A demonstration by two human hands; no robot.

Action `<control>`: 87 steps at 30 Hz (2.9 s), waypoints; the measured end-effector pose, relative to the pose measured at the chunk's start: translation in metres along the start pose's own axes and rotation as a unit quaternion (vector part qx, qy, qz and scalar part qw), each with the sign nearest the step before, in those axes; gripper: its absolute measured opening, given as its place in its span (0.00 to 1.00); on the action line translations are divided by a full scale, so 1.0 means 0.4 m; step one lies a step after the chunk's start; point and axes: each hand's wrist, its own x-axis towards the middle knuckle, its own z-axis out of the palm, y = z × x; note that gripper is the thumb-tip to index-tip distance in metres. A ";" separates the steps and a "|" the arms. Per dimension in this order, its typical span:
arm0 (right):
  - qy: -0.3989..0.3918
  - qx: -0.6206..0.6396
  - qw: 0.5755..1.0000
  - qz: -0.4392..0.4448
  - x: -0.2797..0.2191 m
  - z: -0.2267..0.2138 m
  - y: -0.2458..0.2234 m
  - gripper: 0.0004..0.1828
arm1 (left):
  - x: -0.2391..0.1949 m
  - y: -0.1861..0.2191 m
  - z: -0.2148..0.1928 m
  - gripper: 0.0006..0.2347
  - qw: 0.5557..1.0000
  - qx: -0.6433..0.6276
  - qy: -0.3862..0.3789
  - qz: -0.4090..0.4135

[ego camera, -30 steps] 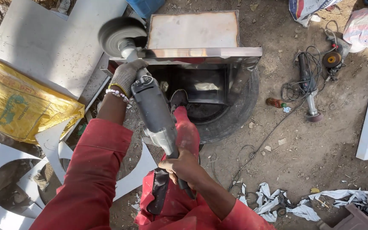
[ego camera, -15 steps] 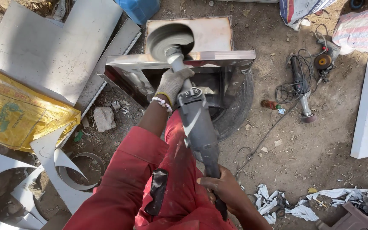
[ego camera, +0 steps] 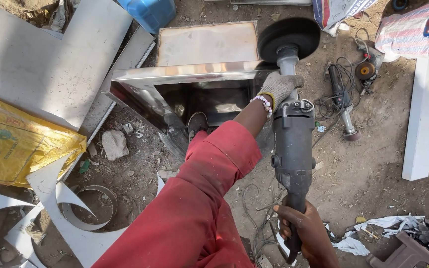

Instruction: Polishing the interior and edges of a stainless steel sink using a handheld power polisher with a buffing wheel.

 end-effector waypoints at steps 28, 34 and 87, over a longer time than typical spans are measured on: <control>0.007 -0.039 0.999 0.028 -0.013 0.093 0.048 0.18 | -0.063 -0.043 -0.150 0.11 0.989 -0.147 -0.005 -0.009; -0.014 -0.093 0.994 0.055 -0.015 0.210 0.048 0.17 | -0.132 -0.052 -0.352 0.16 0.993 -0.106 0.047 -0.018; -0.129 -0.199 0.970 0.045 0.044 0.330 0.077 0.12 | -0.218 -0.156 -0.630 0.15 0.962 -0.237 0.130 0.024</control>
